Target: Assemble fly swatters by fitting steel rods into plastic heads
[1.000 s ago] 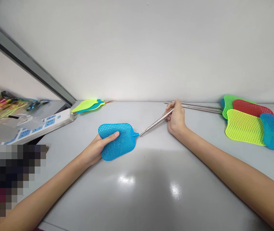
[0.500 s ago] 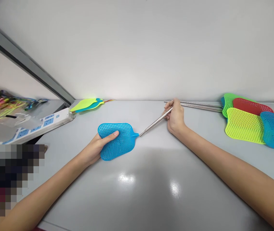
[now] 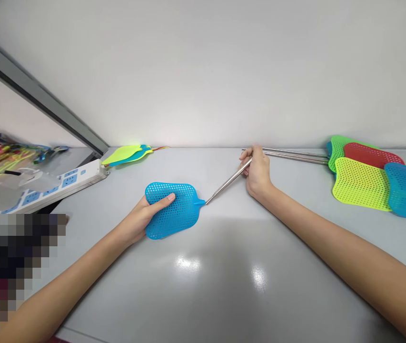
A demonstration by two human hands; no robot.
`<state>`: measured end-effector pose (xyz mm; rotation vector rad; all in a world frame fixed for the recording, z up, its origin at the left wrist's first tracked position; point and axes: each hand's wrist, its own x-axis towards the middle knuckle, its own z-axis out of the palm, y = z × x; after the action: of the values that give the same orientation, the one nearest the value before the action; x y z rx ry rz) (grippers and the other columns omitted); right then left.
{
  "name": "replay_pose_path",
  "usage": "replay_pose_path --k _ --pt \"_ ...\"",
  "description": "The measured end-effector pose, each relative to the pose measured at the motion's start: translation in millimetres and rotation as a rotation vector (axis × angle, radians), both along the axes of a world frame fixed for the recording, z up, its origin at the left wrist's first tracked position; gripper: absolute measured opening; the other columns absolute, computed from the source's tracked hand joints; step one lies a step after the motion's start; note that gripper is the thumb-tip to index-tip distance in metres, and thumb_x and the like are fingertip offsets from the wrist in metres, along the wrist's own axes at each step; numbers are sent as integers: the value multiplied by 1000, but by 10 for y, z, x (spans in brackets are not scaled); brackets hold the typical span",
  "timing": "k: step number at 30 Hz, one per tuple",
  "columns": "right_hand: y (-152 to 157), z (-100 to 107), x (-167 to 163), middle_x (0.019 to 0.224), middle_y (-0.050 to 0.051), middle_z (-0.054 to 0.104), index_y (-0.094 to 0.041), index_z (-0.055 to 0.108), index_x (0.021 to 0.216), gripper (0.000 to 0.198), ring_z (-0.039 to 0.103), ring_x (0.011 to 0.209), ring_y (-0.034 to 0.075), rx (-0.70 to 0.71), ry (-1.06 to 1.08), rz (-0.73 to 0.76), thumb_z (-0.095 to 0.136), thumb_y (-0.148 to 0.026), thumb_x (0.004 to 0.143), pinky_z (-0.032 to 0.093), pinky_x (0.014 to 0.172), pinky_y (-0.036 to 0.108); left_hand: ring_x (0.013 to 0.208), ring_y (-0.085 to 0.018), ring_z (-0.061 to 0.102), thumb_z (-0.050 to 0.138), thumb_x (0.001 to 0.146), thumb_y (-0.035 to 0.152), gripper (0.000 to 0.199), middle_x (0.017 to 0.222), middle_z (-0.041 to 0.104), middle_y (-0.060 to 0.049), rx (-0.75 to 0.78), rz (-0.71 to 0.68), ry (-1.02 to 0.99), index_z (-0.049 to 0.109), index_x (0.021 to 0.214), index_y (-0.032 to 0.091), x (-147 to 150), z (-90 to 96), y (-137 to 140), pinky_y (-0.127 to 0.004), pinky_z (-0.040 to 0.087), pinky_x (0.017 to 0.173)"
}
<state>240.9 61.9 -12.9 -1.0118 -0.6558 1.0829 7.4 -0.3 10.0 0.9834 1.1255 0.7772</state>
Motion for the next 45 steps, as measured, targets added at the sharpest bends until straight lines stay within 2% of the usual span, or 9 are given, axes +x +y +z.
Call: replay_pose_path --k 8,25,45 --pt "-18 37 -17 31 -6 23 -18 42 46 34 22 30 5 -4 -4 4 40 -35 76 31 35 20 87 -22 59 58 69 34 34 97 63 -7 -12 -20 -10 56 98 17 -17 -14 7 -35 45 80" --pt "-11 37 -14 32 -6 24 -17 43 46 34 22 30 6 -14 -13 5 37 -30 77 30 35 21 88 -24 58 60 66 36 33 93 64 -6 -11 3 28 58 93 18 -17 -14 2 -35 47 75" --pt "-12 23 -10 33 -6 24 -17 44 47 33 25 31 6 -9 -50 24 39 -32 76 33 37 20 86 -23 59 58 68 38 33 94 64 -6 2 -14 83 56 93 17 -27 -30 12 -35 48 74"
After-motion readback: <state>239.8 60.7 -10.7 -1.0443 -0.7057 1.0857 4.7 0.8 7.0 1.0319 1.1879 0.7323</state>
